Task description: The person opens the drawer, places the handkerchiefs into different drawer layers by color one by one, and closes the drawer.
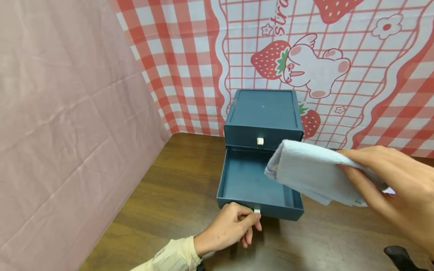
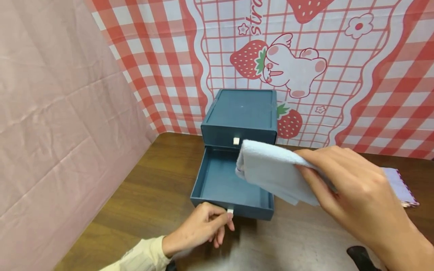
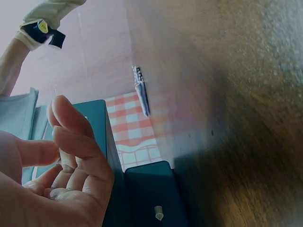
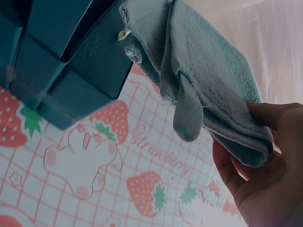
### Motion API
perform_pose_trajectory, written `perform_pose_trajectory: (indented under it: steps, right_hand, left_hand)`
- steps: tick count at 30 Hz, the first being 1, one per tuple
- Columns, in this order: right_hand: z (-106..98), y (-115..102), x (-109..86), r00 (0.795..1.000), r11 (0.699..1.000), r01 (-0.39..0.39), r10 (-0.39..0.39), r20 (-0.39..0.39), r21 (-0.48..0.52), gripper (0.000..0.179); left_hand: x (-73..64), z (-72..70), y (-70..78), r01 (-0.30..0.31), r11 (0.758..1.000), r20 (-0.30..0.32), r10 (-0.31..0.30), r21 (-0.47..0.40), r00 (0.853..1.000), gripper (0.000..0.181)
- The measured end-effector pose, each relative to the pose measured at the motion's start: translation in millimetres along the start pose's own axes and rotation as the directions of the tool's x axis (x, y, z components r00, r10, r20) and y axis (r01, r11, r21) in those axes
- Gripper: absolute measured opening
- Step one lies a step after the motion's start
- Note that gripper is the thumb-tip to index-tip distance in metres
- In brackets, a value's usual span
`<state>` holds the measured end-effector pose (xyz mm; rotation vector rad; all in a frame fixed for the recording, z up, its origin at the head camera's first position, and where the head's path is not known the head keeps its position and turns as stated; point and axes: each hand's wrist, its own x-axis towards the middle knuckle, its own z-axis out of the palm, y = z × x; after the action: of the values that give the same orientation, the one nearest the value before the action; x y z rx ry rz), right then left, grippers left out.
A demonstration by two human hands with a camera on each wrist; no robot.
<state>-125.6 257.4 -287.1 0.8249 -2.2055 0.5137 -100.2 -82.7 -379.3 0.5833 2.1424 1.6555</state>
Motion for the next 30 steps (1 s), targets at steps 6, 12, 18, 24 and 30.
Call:
perform_pose_trajectory:
  steps: [6,12,18,24,30]
  right_hand:
    - [-0.3,-56.1,39.6,0.996,0.996,0.075,-0.076,-0.036,-0.039,0.042]
    - [11.4,-75.9,58.7,0.987,0.988,0.152,-0.152,-0.049,0.006,0.053]
    - [29.0,-81.9,69.5,0.981,0.979,0.195,-0.194,-0.026,0.053,0.048]
    - [47.8,-84.7,74.1,0.972,0.965,0.235,-0.235,-0.015,0.114,0.042]
    - [62.5,-83.4,74.5,0.969,0.956,0.24,-0.247,0.018,0.169,0.04]
  left_hand:
    - [-0.5,-1.0,-0.7,-0.001,1.0,0.014,0.001,-0.001,1.0,0.035]
    - [-1.3,-3.6,-1.7,0.006,1.0,0.019,-0.006,-0.006,1.0,0.035]
    - [-1.7,-5.7,-2.3,0.0,1.0,0.025,0.0,-0.008,1.0,0.036]
    - [-2.2,-7.1,-2.0,-0.01,1.0,0.021,0.01,-0.008,1.0,0.036]
    - [-2.5,-7.7,0.5,-0.019,1.0,0.015,0.019,0.015,1.0,0.035]
